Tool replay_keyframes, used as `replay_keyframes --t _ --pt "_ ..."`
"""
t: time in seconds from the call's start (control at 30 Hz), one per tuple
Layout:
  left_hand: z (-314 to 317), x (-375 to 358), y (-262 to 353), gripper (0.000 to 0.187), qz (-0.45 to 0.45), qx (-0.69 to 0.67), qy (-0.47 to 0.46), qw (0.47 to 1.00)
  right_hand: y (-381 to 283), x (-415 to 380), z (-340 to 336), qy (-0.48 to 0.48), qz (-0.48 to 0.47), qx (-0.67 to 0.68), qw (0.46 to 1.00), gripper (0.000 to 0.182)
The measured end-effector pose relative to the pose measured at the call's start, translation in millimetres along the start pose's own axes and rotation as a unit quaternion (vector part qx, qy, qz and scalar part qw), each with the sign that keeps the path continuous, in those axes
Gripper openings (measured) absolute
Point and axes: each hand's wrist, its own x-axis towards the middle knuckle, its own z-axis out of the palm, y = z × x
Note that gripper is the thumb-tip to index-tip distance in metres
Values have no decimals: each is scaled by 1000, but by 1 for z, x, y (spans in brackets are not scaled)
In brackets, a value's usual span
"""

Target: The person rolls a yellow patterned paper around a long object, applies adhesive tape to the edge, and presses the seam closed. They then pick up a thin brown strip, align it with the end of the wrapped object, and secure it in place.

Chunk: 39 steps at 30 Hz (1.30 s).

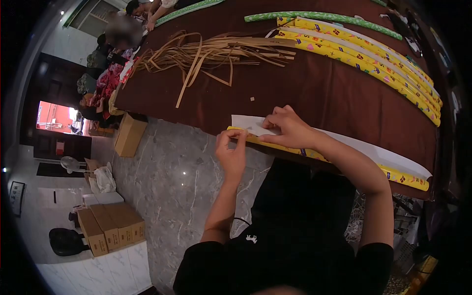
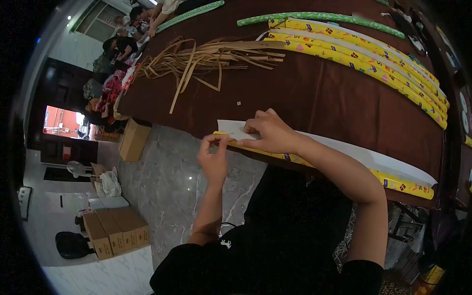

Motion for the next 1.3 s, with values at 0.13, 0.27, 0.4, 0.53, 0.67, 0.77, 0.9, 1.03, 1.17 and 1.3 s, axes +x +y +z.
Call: replay_keyframes --t 0.13,0.27,0.4,0.53,0.67,0.77,0.9,1.03,1.17,1.3 --pt "-3 25 -22 8 6 101 35 994 -13 -1 -19 -2 86 46 995 39" --pt "-4 44 -64 11 -60 88 -25 994 -10 -3 -27 -52 73 58 994 36" --pt "-5 54 -56 15 -92 12 -66 993 -3 -5 -27 -33 -1 37 999 29" --pt "-3 62 -65 17 -93 43 -83 991 -3 -4 -28 -22 -41 -63 997 21" --pt "-1 70 -72 18 -94 87 -71 989 6 -4 -22 69 -104 -165 978 17" --pt "0 72 -67 18 -99 93 -73 988 5 -4 -19 113 -118 -198 966 17" --pt "0 73 -68 18 -107 111 -76 985 3 -4 -16 95 -125 -215 964 15" --pt "0 73 -65 19 -98 109 -77 986 4 -4 -18 90 -145 -244 955 14" --pt "2 74 -61 19 -101 159 -86 978 2 -5 -19 64 -118 -288 948 11" --pt "4 78 -59 18 -106 173 -96 975 4 -5 -17 67 -120 -299 944 13"
